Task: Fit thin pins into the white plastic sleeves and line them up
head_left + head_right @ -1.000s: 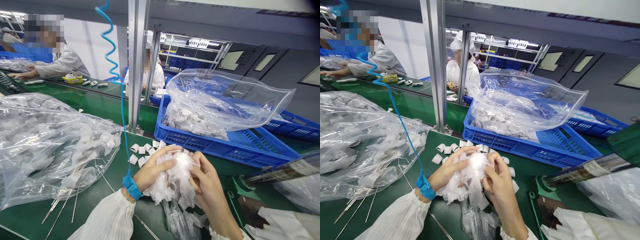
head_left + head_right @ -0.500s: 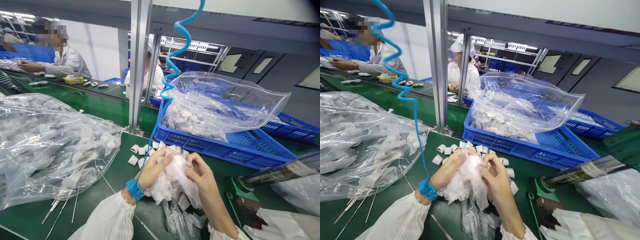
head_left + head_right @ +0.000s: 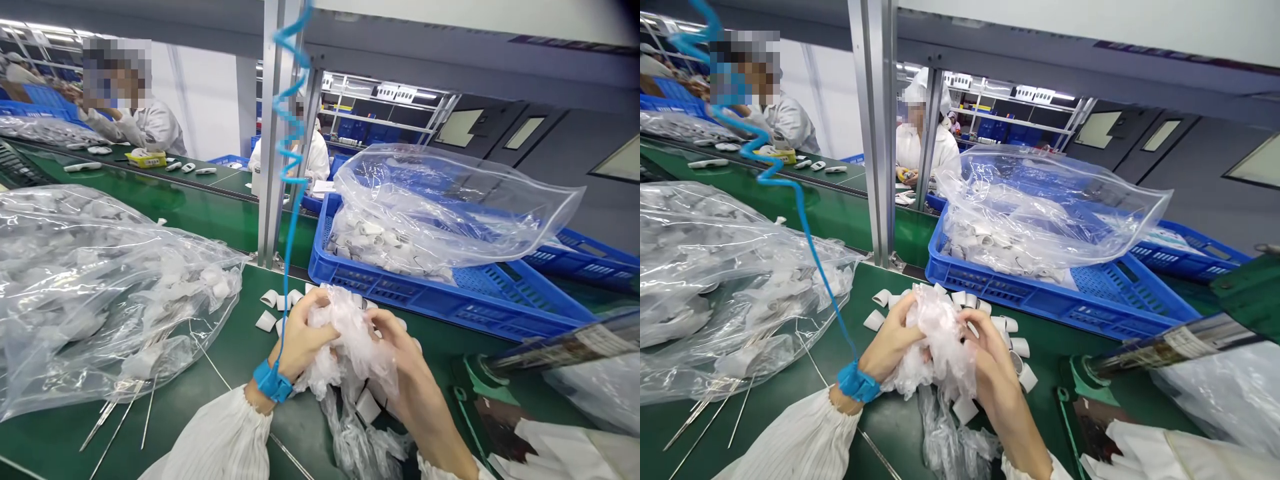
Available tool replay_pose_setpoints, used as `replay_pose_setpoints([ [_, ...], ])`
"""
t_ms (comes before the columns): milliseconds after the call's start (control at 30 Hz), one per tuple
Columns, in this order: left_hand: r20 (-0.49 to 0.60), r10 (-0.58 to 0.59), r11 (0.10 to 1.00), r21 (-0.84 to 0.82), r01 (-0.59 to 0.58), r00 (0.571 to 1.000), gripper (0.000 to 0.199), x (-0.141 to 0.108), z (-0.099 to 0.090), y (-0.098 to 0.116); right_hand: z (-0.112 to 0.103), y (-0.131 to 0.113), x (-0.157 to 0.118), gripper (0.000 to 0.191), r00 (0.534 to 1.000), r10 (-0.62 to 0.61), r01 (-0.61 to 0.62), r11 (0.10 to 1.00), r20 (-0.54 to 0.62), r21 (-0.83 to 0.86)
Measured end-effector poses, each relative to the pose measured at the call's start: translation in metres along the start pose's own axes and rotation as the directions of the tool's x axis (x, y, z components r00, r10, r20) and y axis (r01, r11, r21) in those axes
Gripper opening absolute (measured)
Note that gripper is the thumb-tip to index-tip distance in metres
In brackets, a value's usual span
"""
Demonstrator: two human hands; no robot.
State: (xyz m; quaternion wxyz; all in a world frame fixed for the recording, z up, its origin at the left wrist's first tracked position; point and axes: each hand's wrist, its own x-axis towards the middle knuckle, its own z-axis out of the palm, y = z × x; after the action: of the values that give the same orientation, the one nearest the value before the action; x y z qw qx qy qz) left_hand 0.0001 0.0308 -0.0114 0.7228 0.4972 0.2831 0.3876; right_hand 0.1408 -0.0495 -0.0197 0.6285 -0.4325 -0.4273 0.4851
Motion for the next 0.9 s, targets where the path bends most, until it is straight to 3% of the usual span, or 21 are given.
replay_pose_setpoints([
  [133,0.061,0.007,1.0,0.017,-0.008,0.998,0.035,-0.003,-0.002,0.009,-0.001,0.007,0.002,0.034,0.99,-0.127,0.118,0.983,-0.056,-0.14],
  [300,0.19,-0.023,0.997,0.072,0.009,0.981,0.032,-0.008,-0.002,0.011,-0.003,0.013,0.004,0.029,0.986,-0.031,0.002,0.984,-0.163,-0.176],
  [467,0.124,0.091,0.961,0.251,-0.12,0.988,0.027,-0.01,0.001,0.005,-0.005,0.012,0.002,0.024,0.97,-0.144,0.07,0.936,-0.194,-0.344],
  [567,0.147,0.155,0.9,0.387,-0.201,0.977,0.028,-0.01,0.002,0.004,-0.004,0.009,0.001,0.022,0.969,-0.155,0.049,0.886,-0.195,-0.462],
  [667,0.14,0.272,0.829,0.469,-0.306,0.952,0.02,-0.008,0.004,0.0,0.001,0.003,-0.001,0.025,0.982,-0.074,0.014,0.947,-0.176,-0.32],
  [767,0.08,0.379,0.778,0.512,-0.364,0.922,0.024,-0.006,0.005,-0.005,0.004,-0.001,-0.002,0.029,0.995,-0.022,0.01,0.993,-0.096,-0.121],
  [900,0.13,0.418,0.751,0.507,-0.422,0.899,0.025,-0.008,0.005,-0.001,0.002,-0.001,0.002,0.03,0.991,-0.069,0.044,0.977,-0.111,-0.208],
])
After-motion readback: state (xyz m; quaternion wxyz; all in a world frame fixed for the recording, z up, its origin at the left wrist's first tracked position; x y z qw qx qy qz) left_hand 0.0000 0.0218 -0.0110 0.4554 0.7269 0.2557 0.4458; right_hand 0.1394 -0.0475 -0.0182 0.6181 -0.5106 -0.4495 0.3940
